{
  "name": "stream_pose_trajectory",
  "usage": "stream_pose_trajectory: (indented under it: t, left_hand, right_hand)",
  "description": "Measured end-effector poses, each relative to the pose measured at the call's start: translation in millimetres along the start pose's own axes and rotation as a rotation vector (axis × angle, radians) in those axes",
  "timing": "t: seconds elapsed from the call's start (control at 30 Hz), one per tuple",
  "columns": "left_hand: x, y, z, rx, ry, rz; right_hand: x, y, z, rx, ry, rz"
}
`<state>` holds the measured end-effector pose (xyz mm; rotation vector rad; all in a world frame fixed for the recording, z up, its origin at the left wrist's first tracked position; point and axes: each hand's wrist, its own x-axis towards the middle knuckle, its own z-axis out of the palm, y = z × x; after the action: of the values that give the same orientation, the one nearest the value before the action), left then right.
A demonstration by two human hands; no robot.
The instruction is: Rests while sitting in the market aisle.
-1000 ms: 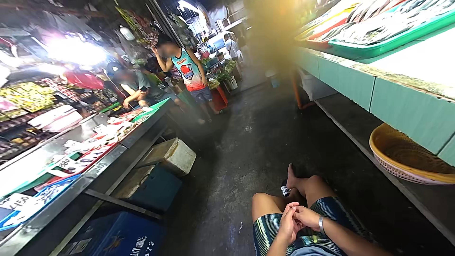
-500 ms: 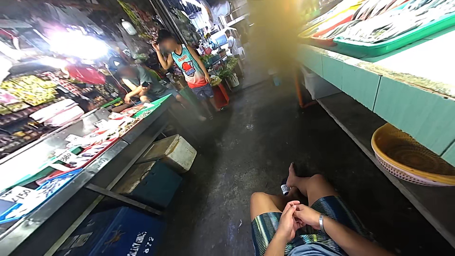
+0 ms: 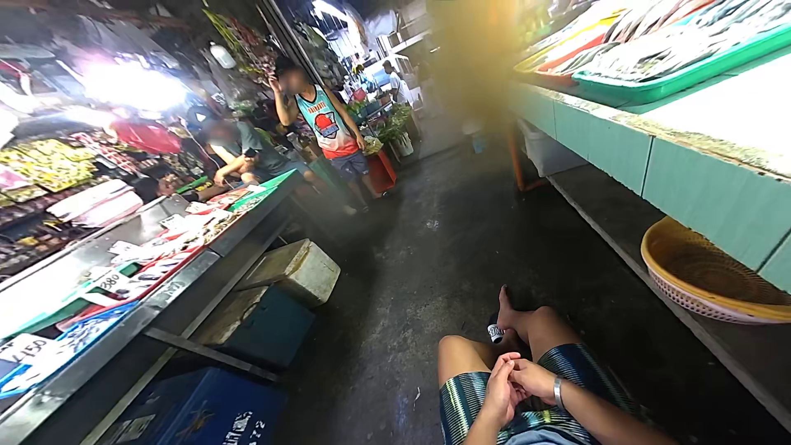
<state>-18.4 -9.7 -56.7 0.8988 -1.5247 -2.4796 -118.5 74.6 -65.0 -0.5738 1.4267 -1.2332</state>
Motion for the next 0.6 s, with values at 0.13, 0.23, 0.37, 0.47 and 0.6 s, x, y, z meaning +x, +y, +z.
stream_pose_trajectory:
  t: [0.13, 0.23, 0.37, 0.47, 0.6]
  left_hand:
    - [-0.4, 0.0, -2.8, -0.010, -0.014, 0.009]
    - [2.1, -1.5, -5.6, 0.006, -0.025, 0.000]
    - [0.7, -0.9, -1.5, -0.022, -0.006, 0.002]
    - [-0.6, 0.1, -2.1, -0.030, -0.002, 0.005]
    - [0.8, -1.5, -5.7, 0.003, -0.022, -0.005]
  right_hand:
    - [2.4, 0.3, -0.5, -0.001, -0.010, 0.009]
    - [2.6, 1.5, -2.7, -0.015, -0.013, 0.008]
    - [-0.4, -0.2, 0.0, 0.012, -0.004, 0.000]
    - [1.7, -0.5, 0.3, 0.026, -0.015, 0.010]
    - [3.6, 2.4, -2.1, -0.003, -0.014, 0.009]
